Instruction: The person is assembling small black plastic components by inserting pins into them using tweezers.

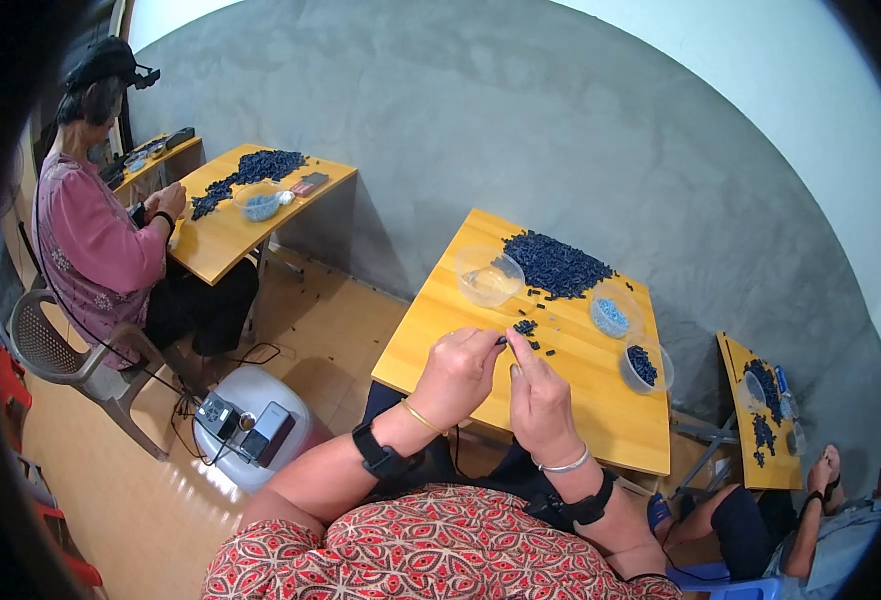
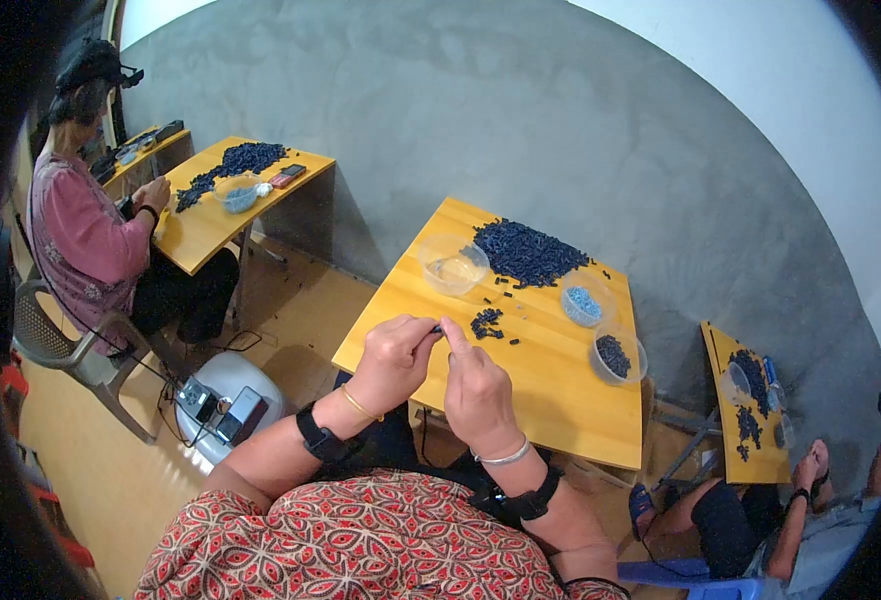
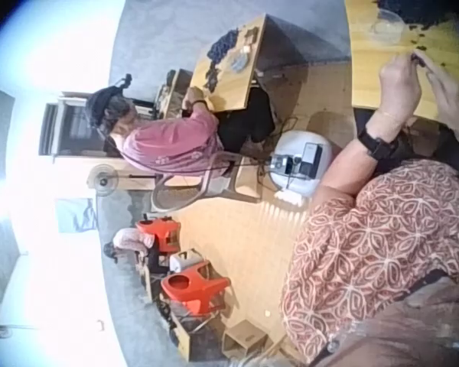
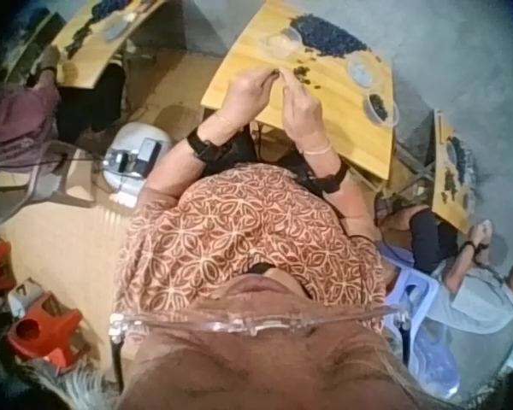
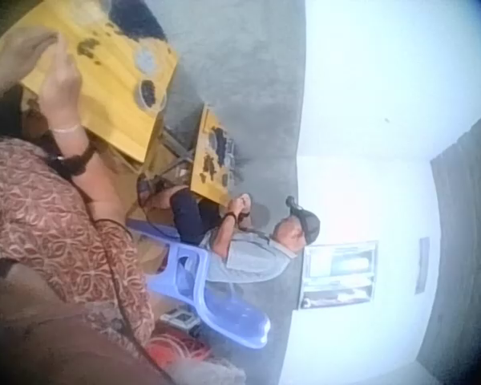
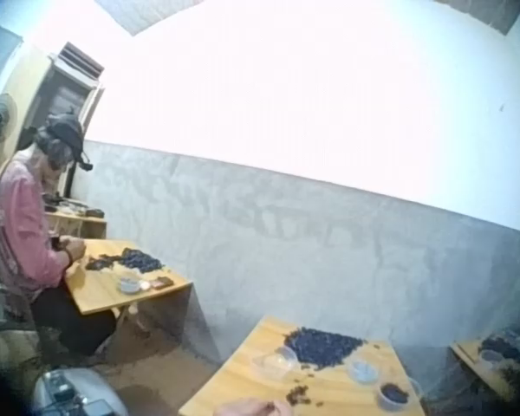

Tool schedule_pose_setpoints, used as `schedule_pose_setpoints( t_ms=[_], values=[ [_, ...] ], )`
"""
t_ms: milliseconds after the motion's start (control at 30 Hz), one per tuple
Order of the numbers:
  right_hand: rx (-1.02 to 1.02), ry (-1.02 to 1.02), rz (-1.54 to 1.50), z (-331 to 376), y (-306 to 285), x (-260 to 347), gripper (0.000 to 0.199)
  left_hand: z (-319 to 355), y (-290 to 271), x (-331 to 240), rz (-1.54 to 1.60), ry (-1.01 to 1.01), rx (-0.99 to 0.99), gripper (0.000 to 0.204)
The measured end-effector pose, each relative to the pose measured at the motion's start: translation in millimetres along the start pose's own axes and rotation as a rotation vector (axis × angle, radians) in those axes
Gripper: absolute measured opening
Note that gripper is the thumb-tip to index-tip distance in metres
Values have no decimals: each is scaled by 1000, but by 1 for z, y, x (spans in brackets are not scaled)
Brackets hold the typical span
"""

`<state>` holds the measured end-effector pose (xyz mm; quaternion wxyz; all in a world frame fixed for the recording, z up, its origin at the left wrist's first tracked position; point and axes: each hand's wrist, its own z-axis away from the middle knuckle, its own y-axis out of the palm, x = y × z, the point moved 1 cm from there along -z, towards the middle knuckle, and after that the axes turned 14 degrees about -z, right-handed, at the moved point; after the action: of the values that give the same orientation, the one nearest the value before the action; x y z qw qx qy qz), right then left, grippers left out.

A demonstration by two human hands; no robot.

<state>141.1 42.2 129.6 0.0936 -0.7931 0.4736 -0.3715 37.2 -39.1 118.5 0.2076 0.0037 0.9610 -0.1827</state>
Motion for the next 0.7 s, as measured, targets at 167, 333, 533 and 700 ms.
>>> schedule_pose_setpoints(
  t_ms=[167, 333, 533, 700],
  values=[
    [-46, 88, -110, -10, 4, -15, 42, -5, 22, 12, -127, 58, -13, 7],
    [-60, 283, -144, -15, 14, -44, 37, -7, 44, 25, -260, 72, 48, 4],
    [-43, 558, -207, -14, 27, -101, 42, -1, 71, 43, -360, 118, 189, 6],
    [114, 594, -186, -14, 16, -95, 41, 5, 74, 49, -210, -105, 349, 11]
  ],
)
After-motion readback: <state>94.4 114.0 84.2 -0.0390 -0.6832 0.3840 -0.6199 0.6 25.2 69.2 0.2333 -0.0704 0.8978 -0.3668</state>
